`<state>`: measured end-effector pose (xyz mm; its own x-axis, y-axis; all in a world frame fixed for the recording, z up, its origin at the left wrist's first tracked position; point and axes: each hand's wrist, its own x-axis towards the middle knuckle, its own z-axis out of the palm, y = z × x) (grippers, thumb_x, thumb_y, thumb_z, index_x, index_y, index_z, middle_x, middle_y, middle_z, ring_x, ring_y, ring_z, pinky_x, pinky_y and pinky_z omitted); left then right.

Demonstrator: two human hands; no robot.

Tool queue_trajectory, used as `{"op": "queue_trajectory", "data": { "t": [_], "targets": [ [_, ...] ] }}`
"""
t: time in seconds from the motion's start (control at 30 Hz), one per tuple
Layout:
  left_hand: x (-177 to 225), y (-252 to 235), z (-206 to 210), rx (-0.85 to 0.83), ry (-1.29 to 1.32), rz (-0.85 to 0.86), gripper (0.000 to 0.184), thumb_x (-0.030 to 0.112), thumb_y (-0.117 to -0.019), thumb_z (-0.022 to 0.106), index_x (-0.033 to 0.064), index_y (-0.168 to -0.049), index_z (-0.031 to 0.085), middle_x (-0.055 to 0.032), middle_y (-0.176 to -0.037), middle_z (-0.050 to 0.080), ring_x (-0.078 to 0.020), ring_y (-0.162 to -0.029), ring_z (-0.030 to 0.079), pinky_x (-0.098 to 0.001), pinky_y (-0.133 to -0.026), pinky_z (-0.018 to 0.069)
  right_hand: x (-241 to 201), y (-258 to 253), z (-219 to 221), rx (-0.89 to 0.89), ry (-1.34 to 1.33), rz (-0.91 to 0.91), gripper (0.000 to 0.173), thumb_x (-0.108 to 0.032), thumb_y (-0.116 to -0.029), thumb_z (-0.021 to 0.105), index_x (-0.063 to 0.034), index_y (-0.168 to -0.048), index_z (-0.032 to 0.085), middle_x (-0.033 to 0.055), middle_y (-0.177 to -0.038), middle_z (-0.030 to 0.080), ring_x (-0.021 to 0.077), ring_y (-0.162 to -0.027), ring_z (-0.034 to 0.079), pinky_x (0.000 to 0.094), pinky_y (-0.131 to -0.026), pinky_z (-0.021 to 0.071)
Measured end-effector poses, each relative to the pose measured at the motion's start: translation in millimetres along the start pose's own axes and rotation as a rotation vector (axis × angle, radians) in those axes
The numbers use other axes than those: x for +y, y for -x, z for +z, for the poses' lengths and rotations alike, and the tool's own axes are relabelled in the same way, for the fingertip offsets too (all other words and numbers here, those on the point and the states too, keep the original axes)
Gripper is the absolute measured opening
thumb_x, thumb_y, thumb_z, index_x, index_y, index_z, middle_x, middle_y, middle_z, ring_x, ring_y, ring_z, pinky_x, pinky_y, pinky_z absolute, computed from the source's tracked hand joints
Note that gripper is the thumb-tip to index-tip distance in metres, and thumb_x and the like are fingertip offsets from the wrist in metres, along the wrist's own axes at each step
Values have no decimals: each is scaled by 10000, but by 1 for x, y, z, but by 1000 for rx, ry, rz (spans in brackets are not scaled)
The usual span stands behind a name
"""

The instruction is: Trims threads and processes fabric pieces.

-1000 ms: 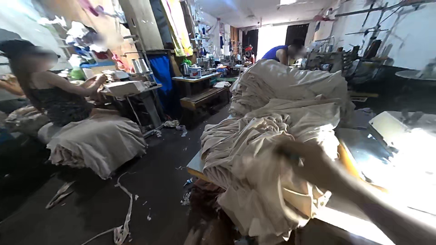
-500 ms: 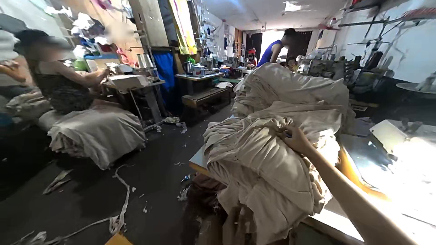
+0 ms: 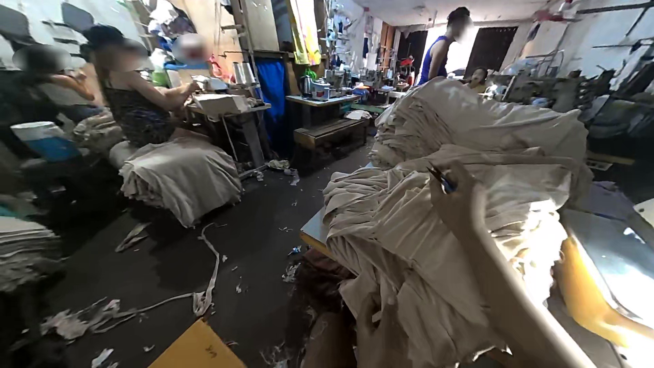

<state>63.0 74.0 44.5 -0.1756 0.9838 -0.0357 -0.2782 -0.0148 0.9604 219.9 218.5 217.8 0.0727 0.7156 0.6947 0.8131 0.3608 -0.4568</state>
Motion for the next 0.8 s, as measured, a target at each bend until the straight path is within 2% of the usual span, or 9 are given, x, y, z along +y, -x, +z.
{"op": "queue_trajectory", "data": {
  "t": [0.07,0.17,0.23,0.3,0.37,0.43,0.57,0.67,0.8],
  "targets": [
    [29,7,5,-6,48,25,176,32,-991,521,-55,-1063,656,-34,-945,663,-29,-877,620,-209,-835,522,45,0,22,-122,-50,128,285,-157,-1003,611,38,-1201,675,311,-991,684,515,-905,664,726,-784,497],
    [61,8,17,-31,144,7,220,16,-1020,453,-44,-1083,655,-13,-948,689,-16,-895,638,-200,-856,523,30,-5,-6,-271,-125,383,332,-156,-1071,507,124,-1207,624,349,-1117,637,491,-1028,620,642,-892,471],
    [64,7,21,-30,188,-10,248,30,-1038,414,-50,-1125,633,-17,-953,680,-21,-883,637,-203,-836,525,23,-17,-18,-405,-98,517,340,-130,-1070,500,78,-1321,598,302,-1254,630,433,-1156,613,579,-999,458],
    [63,11,17,-8,192,-67,253,63,-1068,401,-48,-1189,593,-33,-976,682,-39,-899,658,-235,-856,552,67,-19,20,-134,-115,397,239,-94,-1009,583,96,-1100,696,293,-986,682,419,-886,663,609,-818,508],
    [47,8,-4,16,186,-97,253,51,-1046,466,-64,-1246,570,-67,-980,691,-87,-870,683,-286,-823,584,83,-24,30,-118,-140,400,212,-118,-1010,607,68,-1028,708,240,-909,684,356,-810,661,570,-783,525],
    [18,-1,-41,-23,118,-129,148,54,-988,570,-13,-1121,573,-52,-901,689,-106,-799,682,-303,-753,592,83,-24,29,-153,-147,410,212,-123,-1014,603,62,-1032,705,227,-898,682,343,-800,655,560,-781,521],
    [-11,-6,-96,-237,-18,-368,406,176,-975,661,-19,-1319,573,-112,-1095,722,-181,-955,713,-386,-852,608,84,-25,32,-193,-120,372,216,-115,-1016,578,60,-1054,700,238,-949,697,359,-856,685,579,-826,532],
    [11,9,-94,-215,-27,-140,221,72,-935,664,-39,-1123,632,-46,-896,722,-101,-797,700,-307,-761,605,68,-19,20,-43,-200,326,253,-153,-1028,577,73,-1000,687,201,-885,663,284,-777,644,502,-759,532],
    [43,13,-107,-428,154,107,263,136,-929,718,174,-1188,696,79,-1022,769,-34,-912,722,-260,-851,606,-1,33,-31,129,-303,145,380,-312,-1078,506,-42,-847,641,-38,-627,510,11,-504,441,216,-488,401]
  ]
}}
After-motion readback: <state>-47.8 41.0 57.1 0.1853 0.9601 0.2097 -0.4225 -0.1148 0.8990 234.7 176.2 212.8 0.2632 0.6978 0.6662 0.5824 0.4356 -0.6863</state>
